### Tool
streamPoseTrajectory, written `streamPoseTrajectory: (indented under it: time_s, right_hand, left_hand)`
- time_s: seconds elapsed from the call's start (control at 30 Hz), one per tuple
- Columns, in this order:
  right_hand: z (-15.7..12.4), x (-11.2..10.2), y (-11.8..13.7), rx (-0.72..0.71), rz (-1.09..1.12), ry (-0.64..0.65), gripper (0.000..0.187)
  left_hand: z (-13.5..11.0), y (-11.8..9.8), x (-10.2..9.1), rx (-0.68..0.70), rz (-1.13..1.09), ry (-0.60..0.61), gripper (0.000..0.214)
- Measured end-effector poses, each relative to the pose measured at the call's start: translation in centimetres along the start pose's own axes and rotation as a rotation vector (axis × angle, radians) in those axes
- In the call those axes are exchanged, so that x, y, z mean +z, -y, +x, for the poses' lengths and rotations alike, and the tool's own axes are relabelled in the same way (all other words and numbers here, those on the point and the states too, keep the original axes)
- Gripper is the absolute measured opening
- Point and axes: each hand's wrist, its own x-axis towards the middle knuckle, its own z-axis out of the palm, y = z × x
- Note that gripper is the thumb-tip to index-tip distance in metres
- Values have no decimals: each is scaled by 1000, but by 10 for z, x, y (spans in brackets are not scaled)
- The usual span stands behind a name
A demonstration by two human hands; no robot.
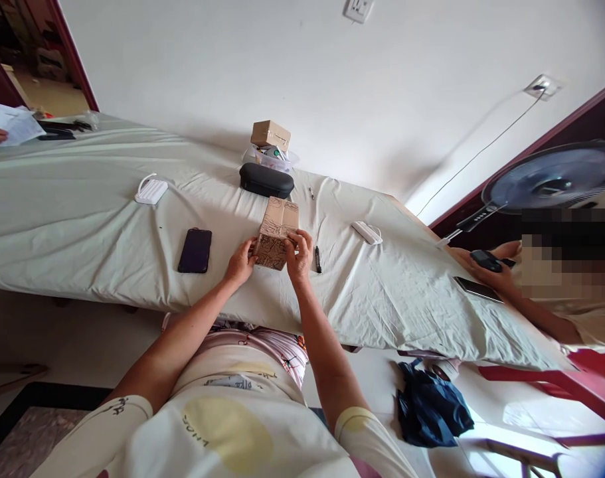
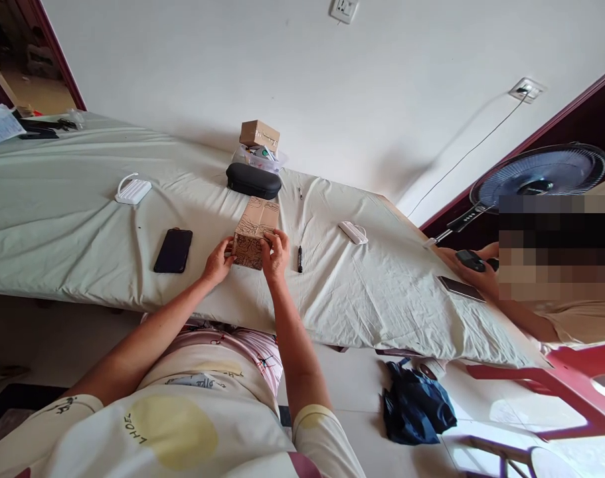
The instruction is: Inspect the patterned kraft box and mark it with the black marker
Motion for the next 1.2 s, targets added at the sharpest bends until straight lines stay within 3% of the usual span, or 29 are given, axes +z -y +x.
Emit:
streamPoseTrajectory:
  time_s: [0.33, 0.57, 0.67, 0.77, 0.9, 1.03, 1.2]
  right_hand:
    - [-5, 3, -3, 21, 91, -18, 31]
    - [-31, 7, -23, 116, 157, 65, 62]
    - [-36, 6, -23, 112, 155, 104, 61]
    - [-40, 7, -12, -14, 117, 123, 51]
    - [-43, 11, 7, -196, 1, 212, 39]
    - [-41, 10, 12, -185, -78, 170, 41]
    - [-37, 2, 8, -165, -143, 82, 48]
  left_hand:
    - [2, 0, 2, -44, -5, 7, 51]
    - [5, 0, 0, -66, 44, -17, 50]
    - [6, 2, -3, -126, 69, -63, 52]
    - [5, 2, -5, -155, 29, -100, 61]
    - [3, -2, -7, -34, -28, -168, 76]
    - [0, -7, -6, 99, 57, -177, 101]
    - [-4, -11, -1, 158, 161, -103, 126]
